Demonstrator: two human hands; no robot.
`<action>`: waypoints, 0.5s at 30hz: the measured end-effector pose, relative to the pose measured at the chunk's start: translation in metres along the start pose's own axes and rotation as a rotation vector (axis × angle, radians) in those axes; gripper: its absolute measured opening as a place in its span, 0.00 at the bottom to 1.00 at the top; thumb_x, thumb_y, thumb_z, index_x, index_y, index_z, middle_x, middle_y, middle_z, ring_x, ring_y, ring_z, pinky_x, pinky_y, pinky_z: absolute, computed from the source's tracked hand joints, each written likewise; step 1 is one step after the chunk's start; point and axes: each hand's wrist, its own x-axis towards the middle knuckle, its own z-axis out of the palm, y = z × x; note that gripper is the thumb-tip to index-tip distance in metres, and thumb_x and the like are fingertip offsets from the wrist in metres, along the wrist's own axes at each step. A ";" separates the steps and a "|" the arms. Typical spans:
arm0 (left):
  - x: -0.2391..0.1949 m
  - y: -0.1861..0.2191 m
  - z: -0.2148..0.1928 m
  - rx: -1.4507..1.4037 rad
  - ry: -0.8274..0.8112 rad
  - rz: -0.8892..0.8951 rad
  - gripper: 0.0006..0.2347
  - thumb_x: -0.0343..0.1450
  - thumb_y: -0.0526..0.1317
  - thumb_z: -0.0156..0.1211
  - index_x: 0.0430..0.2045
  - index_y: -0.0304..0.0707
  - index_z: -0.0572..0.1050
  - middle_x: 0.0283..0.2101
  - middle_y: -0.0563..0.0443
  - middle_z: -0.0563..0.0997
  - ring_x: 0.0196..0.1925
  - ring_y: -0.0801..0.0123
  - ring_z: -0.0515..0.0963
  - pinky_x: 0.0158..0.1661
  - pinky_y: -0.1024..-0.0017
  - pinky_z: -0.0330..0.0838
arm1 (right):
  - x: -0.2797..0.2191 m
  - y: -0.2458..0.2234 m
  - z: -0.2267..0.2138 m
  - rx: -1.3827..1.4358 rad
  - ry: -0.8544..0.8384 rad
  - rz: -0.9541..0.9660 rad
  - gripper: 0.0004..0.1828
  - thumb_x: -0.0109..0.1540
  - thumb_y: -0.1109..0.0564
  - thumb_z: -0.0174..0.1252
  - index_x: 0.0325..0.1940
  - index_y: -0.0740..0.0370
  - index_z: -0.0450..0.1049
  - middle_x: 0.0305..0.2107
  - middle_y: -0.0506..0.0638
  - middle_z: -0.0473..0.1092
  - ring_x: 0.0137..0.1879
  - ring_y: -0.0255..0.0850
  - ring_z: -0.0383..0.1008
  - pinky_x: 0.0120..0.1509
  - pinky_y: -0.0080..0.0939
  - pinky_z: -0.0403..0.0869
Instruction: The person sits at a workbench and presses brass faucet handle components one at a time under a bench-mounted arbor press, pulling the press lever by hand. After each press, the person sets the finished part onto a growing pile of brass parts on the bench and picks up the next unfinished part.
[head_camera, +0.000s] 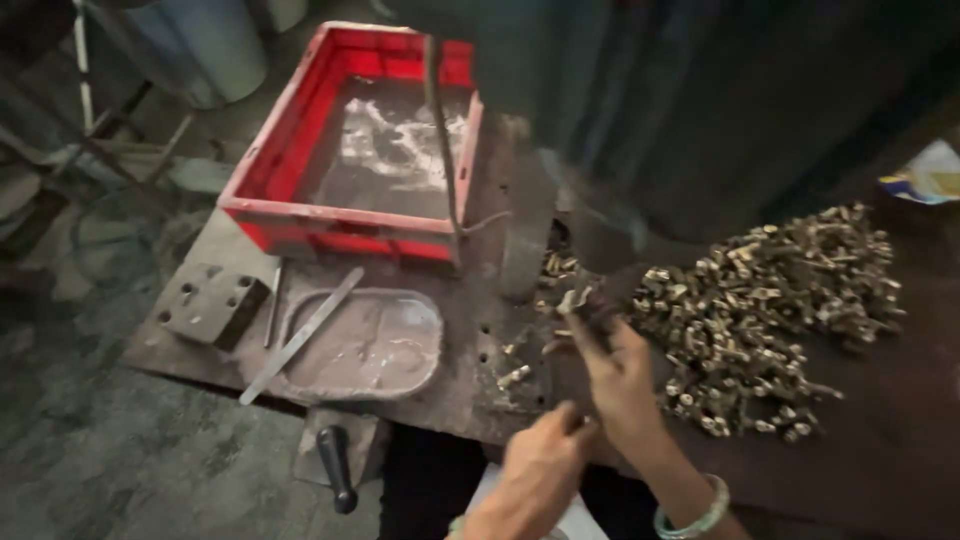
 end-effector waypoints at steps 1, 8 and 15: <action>-0.004 -0.013 -0.022 0.006 0.003 -0.013 0.10 0.63 0.32 0.60 0.36 0.40 0.82 0.37 0.42 0.76 0.39 0.48 0.78 0.35 0.57 0.74 | 0.003 0.002 -0.002 0.006 -0.012 0.005 0.15 0.68 0.59 0.59 0.58 0.67 0.77 0.43 0.47 0.76 0.46 0.31 0.74 0.50 0.35 0.73; -0.002 -0.063 -0.159 0.167 0.446 -0.260 0.09 0.65 0.30 0.57 0.35 0.36 0.81 0.41 0.43 0.81 0.40 0.48 0.81 0.39 0.56 0.75 | 0.004 -0.017 0.005 0.086 -0.027 0.015 0.14 0.67 0.62 0.55 0.56 0.67 0.76 0.44 0.50 0.78 0.45 0.36 0.77 0.50 0.39 0.77; 0.002 -0.100 -0.135 0.263 0.316 -0.381 0.07 0.64 0.30 0.63 0.32 0.38 0.82 0.37 0.43 0.81 0.38 0.46 0.81 0.39 0.55 0.75 | -0.002 -0.025 0.004 0.107 -0.009 0.078 0.12 0.67 0.61 0.54 0.52 0.68 0.76 0.40 0.49 0.76 0.35 0.39 0.76 0.42 0.40 0.75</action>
